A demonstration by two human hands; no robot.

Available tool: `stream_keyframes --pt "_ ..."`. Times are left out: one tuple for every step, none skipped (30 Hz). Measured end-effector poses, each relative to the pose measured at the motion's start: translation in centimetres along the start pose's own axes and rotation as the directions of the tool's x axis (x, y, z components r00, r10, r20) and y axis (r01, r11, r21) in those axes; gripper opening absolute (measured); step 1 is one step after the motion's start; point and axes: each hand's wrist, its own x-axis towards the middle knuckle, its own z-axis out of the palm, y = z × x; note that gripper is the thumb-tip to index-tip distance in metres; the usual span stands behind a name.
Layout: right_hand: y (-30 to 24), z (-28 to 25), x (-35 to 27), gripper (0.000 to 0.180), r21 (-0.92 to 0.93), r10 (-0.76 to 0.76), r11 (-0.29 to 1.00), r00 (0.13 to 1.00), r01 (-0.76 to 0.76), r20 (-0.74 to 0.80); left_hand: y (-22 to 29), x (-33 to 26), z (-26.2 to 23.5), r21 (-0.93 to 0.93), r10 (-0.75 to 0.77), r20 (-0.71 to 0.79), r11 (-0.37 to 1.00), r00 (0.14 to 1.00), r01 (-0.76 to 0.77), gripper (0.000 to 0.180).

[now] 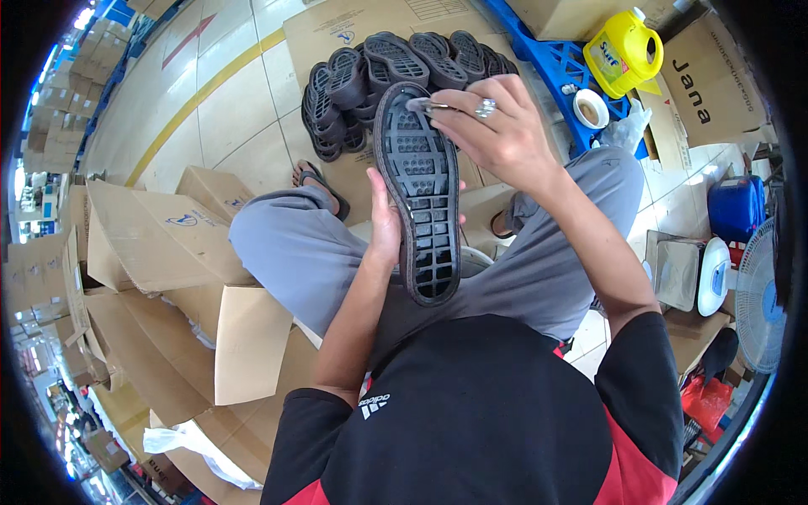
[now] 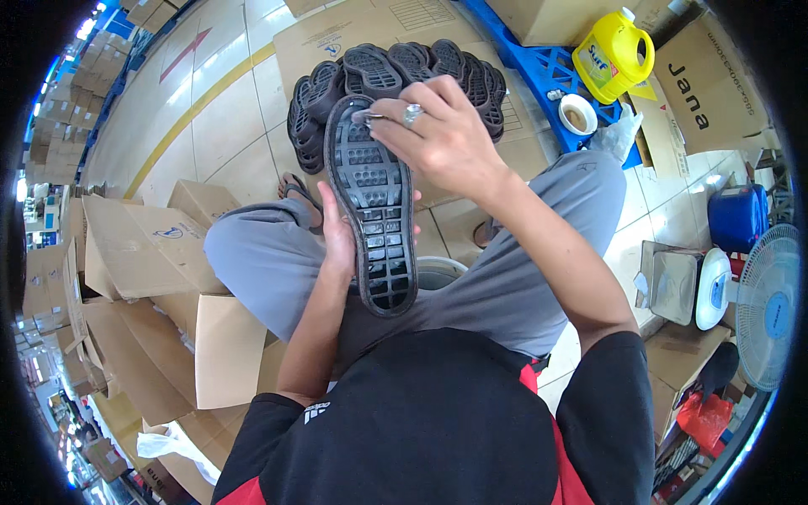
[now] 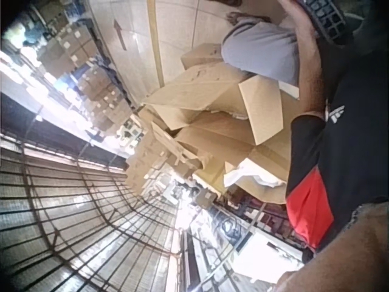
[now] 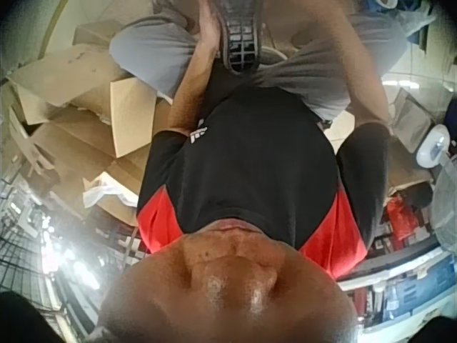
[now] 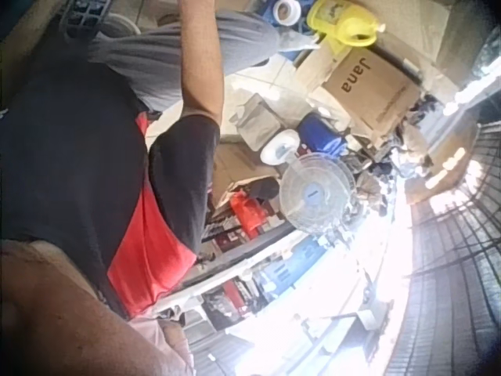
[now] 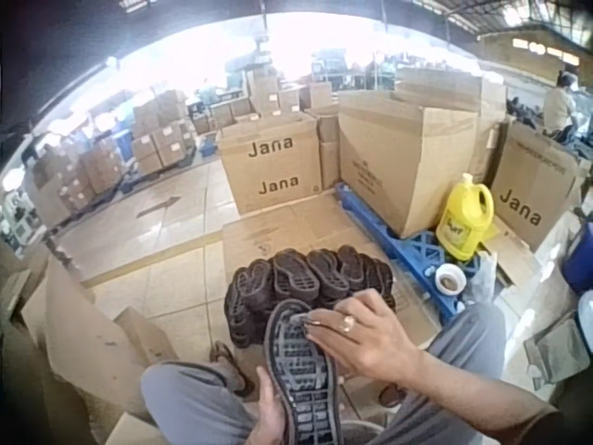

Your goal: Apply adhesive or primer to the outer edges of shoe soles using a brush.

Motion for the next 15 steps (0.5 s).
stream_keyframes --pt "0.4 0.3 0.2 0.023 -0.049 -0.099 0.994 0.995 0.099 0.002 0.0 0.0 0.1 -0.001 -0.015 0.000 1.000 1.000 0.015 0.101" --pt "0.7 0.3 0.3 0.023 -0.049 -0.101 0.994 0.995 0.101 0.008 -0.2 -0.1 0.1 -0.005 -0.031 -0.001 0.999 1.000 0.031 0.102" --pt "1.0 0.2 0.4 0.023 -0.084 -0.147 0.985 0.988 0.151 0.048 -0.3 0.1 0.0 0.024 -0.038 0.003 0.999 0.999 0.038 0.102" --pt "1.1 0.1 0.5 0.023 -0.113 -0.190 0.974 0.978 0.199 0.086 -0.2 0.1 0.0 0.018 -0.038 -0.003 0.999 0.999 0.038 0.102" --pt "1.4 -0.1 0.5 0.027 -0.120 -0.190 0.972 0.974 0.204 0.120 -0.2 0.0 0.1 0.028 -0.046 0.002 0.999 0.999 0.046 0.099" --pt "1.5 0.0 0.2 0.027 -0.111 -0.188 0.973 0.974 0.202 0.126 -0.2 0.0 0.1 0.036 -0.055 0.008 0.998 0.998 0.055 0.096" --pt "1.6 0.0 0.0 0.028 -0.127 -0.171 0.974 0.975 0.189 0.140 0.0 0.2 0.1 0.061 -0.046 0.005 0.997 0.999 0.045 0.096" --pt "1.7 -0.1 -0.3 0.029 -0.143 -0.153 0.974 0.976 0.175 0.154 0.0 0.3 0.0 0.053 -0.047 0.001 0.997 0.999 0.046 0.096" --pt "1.3 -0.3 -0.9 0.028 -0.152 -0.126 0.976 0.976 0.154 0.179 -0.1 0.3 -0.1 0.063 -0.025 -0.010 0.998 1.000 0.025 0.096" --pt "0.9 -0.4 -1.5 0.028 -0.147 -0.128 0.977 0.975 0.156 0.184 -0.1 0.3 -0.1 0.074 -0.001 -0.020 0.997 1.000 0.002 0.096" --pt "0.3 -0.7 -2.1 0.027 -0.143 -0.104 0.980 0.971 0.137 0.215 -0.1 0.3 -0.1 0.083 0.002 -0.013 0.997 1.000 -0.001 0.096" --pt "-0.4 -1.0 -2.6 0.028 -0.138 -0.081 0.983 0.966 0.118 0.245 -0.1 0.3 0.1 0.077 0.002 -0.018 0.997 1.000 -0.001 0.096" --pt "-1.4 -1.4 -3.1 0.028 -0.105 -0.053 0.991 0.967 0.081 0.250 -0.1 0.2 0.3 0.085 0.035 -0.068 0.996 0.997 -0.029 0.095" --pt "-2.2 -1.8 -3.5 0.028 -0.099 -0.049 0.992 0.965 0.077 0.256 -0.3 0.2 0.2 0.096 0.068 -0.118 0.994 0.991 -0.056 0.094" --pt "-2.8 -2.1 -4.1 0.027 -0.082 -0.040 0.994 0.959 0.066 0.282 -0.1 0.2 -0.4 0.104 0.058 -0.059 0.993 0.997 -0.052 0.093"
